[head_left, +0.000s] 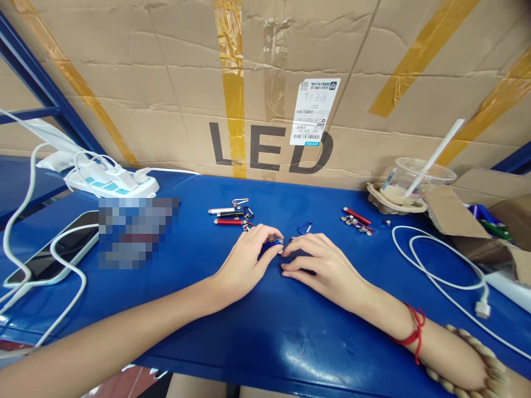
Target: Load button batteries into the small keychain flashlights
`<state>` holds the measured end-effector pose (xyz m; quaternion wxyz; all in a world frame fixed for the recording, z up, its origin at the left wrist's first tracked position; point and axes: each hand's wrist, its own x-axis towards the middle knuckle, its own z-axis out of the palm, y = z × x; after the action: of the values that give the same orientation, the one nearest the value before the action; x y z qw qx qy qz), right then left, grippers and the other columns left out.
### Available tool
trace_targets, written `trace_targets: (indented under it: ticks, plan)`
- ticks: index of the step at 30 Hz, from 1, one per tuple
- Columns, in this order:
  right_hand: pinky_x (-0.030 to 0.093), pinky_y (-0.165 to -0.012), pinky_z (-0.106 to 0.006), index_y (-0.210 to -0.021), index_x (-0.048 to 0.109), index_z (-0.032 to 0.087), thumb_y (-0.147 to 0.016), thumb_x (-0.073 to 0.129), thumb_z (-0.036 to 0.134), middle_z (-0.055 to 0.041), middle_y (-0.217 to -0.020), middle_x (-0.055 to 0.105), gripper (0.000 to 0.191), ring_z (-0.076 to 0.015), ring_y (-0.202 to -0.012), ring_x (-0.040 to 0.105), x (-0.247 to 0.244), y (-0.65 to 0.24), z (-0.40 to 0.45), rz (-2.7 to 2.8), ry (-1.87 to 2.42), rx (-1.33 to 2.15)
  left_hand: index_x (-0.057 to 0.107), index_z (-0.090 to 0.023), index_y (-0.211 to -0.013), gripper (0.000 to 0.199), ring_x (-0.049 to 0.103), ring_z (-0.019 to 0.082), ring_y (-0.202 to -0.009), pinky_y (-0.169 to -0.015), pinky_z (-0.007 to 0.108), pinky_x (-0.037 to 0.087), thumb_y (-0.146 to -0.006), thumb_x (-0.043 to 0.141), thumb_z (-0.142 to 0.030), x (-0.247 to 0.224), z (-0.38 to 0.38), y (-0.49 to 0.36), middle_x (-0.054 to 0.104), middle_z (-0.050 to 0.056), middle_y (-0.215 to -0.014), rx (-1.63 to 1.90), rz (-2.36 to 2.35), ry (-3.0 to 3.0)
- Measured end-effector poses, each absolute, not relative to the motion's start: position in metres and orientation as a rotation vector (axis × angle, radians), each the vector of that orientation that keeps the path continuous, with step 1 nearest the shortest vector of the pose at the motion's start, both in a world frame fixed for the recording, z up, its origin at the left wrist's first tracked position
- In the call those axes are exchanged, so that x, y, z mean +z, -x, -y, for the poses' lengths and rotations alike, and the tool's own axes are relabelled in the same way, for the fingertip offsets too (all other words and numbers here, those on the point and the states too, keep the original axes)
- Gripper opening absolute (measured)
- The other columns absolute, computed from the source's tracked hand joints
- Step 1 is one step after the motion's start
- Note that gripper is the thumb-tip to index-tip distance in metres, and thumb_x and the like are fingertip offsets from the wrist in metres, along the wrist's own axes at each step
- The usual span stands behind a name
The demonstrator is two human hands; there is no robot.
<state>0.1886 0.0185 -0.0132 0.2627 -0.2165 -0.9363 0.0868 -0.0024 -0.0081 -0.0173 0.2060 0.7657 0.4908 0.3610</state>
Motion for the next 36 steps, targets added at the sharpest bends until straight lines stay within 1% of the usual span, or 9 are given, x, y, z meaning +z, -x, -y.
trace_targets:
  ticks: [4,8,13,16,20,22,25,28,36]
  plan:
    - [0.039,-0.082,-0.031,-0.081,0.066,0.021,-0.087,0.056,0.024,-0.0031,-0.099,0.064,0.012,-0.0152,-0.096,0.056,-0.012,-0.188,-0.016,2.561,0.570,0.186,0.052,-0.021,-0.097,0.012,0.054,0.017,-0.091,-0.084,0.032,0.042,-0.090,0.043,-0.024,-0.019,0.008,0.003,0.059,0.003,-0.096,1.008,-1.356,-2.139]
    - [0.039,-0.080,-0.031,-0.092,0.067,0.023,-0.088,0.053,0.026,-0.0026,-0.102,0.065,0.015,-0.0158,-0.096,0.056,-0.011,-0.187,-0.016,2.607,0.594,0.107,0.051,-0.021,-0.098,0.013,0.054,0.017,-0.092,-0.085,0.032,0.041,-0.091,0.040,-0.024,-0.018,0.008,0.003,0.059,0.003,-0.098,1.001,-1.356,-2.142]
    - [0.042,-0.067,-0.029,-0.094,0.068,0.021,-0.083,0.057,0.040,-0.0039,-0.088,0.067,0.024,-0.0169,-0.078,0.061,-0.011,-0.189,-0.020,2.524,0.862,-0.039,0.050,-0.021,-0.099,0.016,0.054,0.015,-0.095,-0.087,0.031,0.038,-0.094,0.034,-0.020,-0.016,0.009,0.002,0.059,0.002,-0.100,0.985,-1.371,-2.123]
    - [0.044,-0.059,-0.025,-0.092,0.068,0.019,-0.081,0.059,0.043,-0.0031,-0.079,0.065,0.028,-0.0144,-0.068,0.061,-0.013,-0.191,-0.024,2.500,1.003,0.122,0.050,-0.021,-0.097,0.014,0.054,0.016,-0.093,-0.086,0.030,0.038,-0.093,0.036,-0.022,-0.015,0.009,0.002,0.058,0.001,-0.099,0.977,-1.374,-2.103]
    - [0.047,-0.056,-0.022,-0.089,0.069,0.017,-0.078,0.065,0.036,-0.0012,-0.072,0.062,0.022,-0.0104,-0.057,0.058,-0.016,-0.193,-0.028,2.460,0.936,0.393,0.050,-0.021,-0.095,0.010,0.052,0.016,-0.088,-0.081,0.031,0.039,-0.091,0.042,-0.026,-0.015,0.009,0.002,0.057,0.001,-0.093,0.962,-1.409,-2.054]
    - [0.048,-0.059,-0.021,-0.090,0.068,0.016,-0.078,0.066,0.030,-0.0015,-0.074,0.063,0.018,-0.0101,-0.060,0.059,-0.016,-0.194,-0.029,2.433,0.879,0.468,0.050,-0.021,-0.093,0.008,0.052,0.016,-0.085,-0.079,0.030,0.040,-0.089,0.046,-0.027,-0.015,0.009,0.002,0.056,0.000,-0.091,0.960,-1.414,-2.040]
    - [0.050,-0.068,-0.022,-0.092,0.068,0.016,-0.081,0.062,0.020,-0.0033,-0.084,0.066,0.013,-0.0125,-0.073,0.062,-0.016,-0.193,-0.028,2.416,0.839,0.462,0.049,-0.021,-0.089,0.007,0.051,0.016,-0.084,-0.077,0.029,0.039,-0.086,0.052,-0.027,-0.015,0.009,0.002,0.055,-0.001,-0.088,0.956,-1.417,-2.021]
    - [0.050,-0.076,-0.026,-0.092,0.068,0.018,-0.083,0.059,0.020,-0.0039,-0.090,0.067,0.013,-0.0155,-0.084,0.063,-0.016,-0.194,-0.028,2.424,0.868,0.396,0.048,-0.021,-0.087,0.009,0.051,0.016,-0.083,-0.075,0.028,0.039,-0.085,0.054,-0.027,-0.014,0.009,0.001,0.055,-0.001,-0.087,0.958,-1.431,-1.989]
    - [0.052,-0.074,-0.030,-0.089,0.067,0.017,-0.083,0.057,0.020,-0.0050,-0.088,0.066,0.012,-0.0180,-0.083,0.062,-0.018,-0.192,-0.028,2.457,0.971,0.263,0.044,-0.020,-0.085,0.012,0.048,0.012,-0.073,-0.069,0.024,0.040,-0.084,0.054,-0.028,-0.012,0.011,0.000,0.052,-0.002,-0.082,0.988,-1.412,-1.935]
